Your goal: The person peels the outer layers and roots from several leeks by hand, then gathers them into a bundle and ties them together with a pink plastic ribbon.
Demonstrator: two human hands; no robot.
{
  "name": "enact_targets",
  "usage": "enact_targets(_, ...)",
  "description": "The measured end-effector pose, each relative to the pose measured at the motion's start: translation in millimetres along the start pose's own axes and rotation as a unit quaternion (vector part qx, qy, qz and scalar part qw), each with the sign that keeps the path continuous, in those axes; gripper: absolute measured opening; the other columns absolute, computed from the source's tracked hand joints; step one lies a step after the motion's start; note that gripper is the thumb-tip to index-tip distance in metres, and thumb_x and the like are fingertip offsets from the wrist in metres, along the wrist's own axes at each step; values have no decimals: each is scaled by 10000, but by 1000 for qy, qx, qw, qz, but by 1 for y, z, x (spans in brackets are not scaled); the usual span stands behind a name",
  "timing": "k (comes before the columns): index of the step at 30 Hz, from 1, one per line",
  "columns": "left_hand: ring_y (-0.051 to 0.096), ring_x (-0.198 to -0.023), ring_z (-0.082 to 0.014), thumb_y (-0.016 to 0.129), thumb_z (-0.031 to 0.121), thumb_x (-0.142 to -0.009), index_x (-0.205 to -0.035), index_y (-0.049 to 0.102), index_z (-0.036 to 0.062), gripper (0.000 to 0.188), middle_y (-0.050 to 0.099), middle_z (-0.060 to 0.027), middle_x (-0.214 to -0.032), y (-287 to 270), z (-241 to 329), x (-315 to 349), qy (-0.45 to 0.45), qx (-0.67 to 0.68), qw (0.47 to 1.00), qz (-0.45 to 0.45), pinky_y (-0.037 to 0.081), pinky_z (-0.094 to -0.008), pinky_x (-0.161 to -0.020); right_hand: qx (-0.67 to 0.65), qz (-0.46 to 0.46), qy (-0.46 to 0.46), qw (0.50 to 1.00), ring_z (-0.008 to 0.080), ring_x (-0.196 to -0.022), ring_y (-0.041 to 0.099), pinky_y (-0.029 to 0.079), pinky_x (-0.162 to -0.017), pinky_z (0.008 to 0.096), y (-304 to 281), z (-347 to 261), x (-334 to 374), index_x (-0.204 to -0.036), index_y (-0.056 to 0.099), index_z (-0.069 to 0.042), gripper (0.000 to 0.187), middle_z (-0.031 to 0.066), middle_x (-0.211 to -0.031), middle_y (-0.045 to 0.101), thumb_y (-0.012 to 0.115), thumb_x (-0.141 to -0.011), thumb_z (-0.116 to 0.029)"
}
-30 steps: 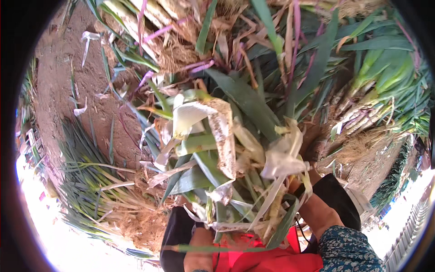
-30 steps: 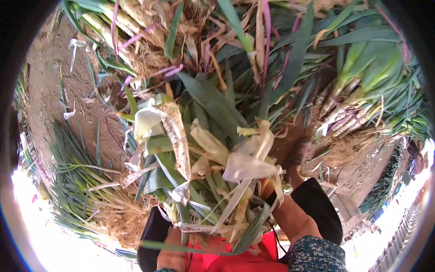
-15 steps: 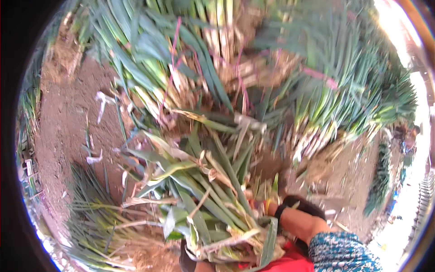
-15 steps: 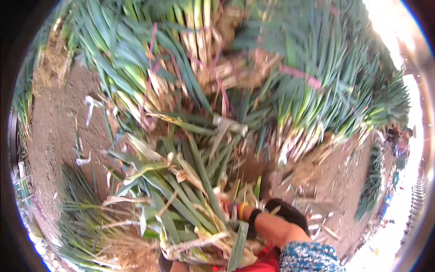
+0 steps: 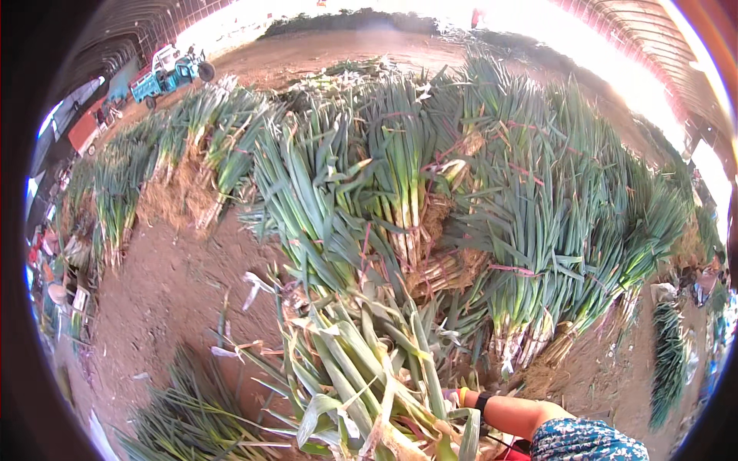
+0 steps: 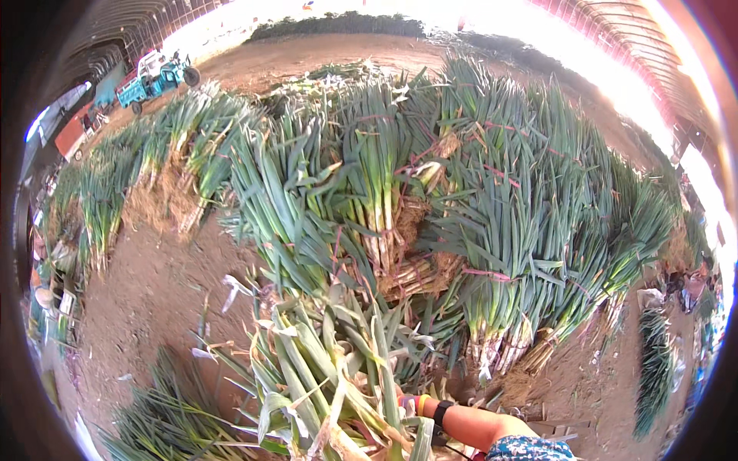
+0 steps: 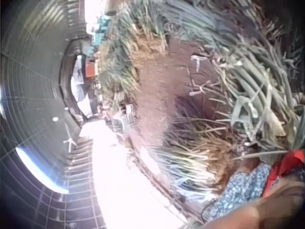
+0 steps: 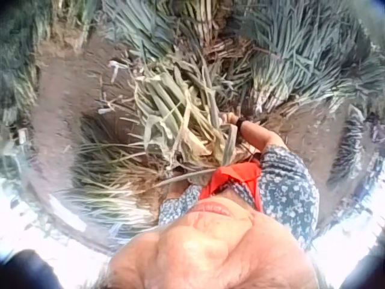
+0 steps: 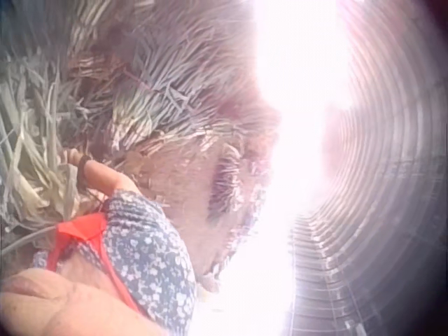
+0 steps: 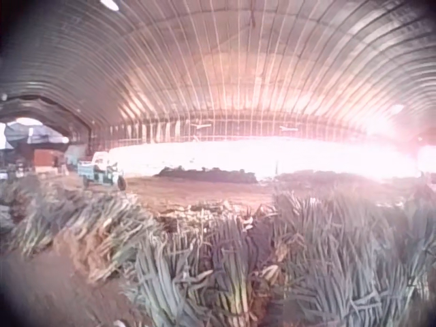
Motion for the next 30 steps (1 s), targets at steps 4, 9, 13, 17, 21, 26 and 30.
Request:
enact_targets(4,433,-1192,-262,392,505,-890,-1300,398,54,610,461,-139,-1286,-83,45,-33,17,-14,1000,20,341,-415,-1000,-42,15,-30,999,163,-627,548,465,-613,291,-10,-70,-7,-906,589,-50,223,28,-727,569,526,-857,-258)
enact_targets(9,422,-1204,-261,402,516,-882,-1301,398,58,621,455,-139,-1294,-176,72,-74,27,-18,999,41,330,-419,-1007,-88,31,-52,994,162,-622,543,465,-615,287,15,-124,-12,-906,588,-55,223,20,-721,563,512,-865,-260)
enact_targets(13,413,-1213,-261,410,525,-875,-1302,399,61,630,449,-139,-1300,-219,56,-108,20,-24,998,46,321,-423,-1013,-133,39,-53,989,161,-619,538,464,-617,284,29,-95,-9,-906,588,-59,224,14,-716,557,501,-872,-262)
enact_targets(17,404,-1222,-260,418,534,-869,-1302,399,64,640,444,-139,-1306,-214,18,-143,1,-32,999,38,312,-427,-1018,-188,46,-37,980,160,-616,534,464,-618,280,43,-38,-23,-906,588,-62,225,7,-711,552,490,-878,-263)
enact_targets(21,395,-1232,-260,426,543,-863,-1303,399,67,649,439,-139,-1312,-187,10,-190,-6,-51,998,36,304,-431,-1024,-245,52,-35,967,158,-612,529,464,-620,277,13,18,-46,-906,588,-66,228,1,-706,546,479,-885,-265)
enact_targets(26,384,-1244,-259,437,554,-855,-1304,399,71,661,432,-139,-1319,-161,92,-283,23,-61,997,52,292,-435,-1031,-299,75,-68,949,157,-608,524,464,-622,273,-63,-45,-129,-905,588,-71,232,-7,-699,539,465,-893,-267)
enact_targets(30,375,-1253,-259,445,563,-848,-1305,399,74,671,427,-139,-1326,-128,181,-331,41,-47,997,51,284,-439,-1037,-335,110,-78,933,156,-604,519,463,-624,269,-289,-225,-268,-905,588,-75,235,-13,-694,534,454,-899,-268)
Point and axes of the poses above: each hand's wrist, its own x-axis away from the middle knuckle, its own y-axis out of the palm, z = x × y, the point moved 8 cm from there along -x, towards the middle knuckle
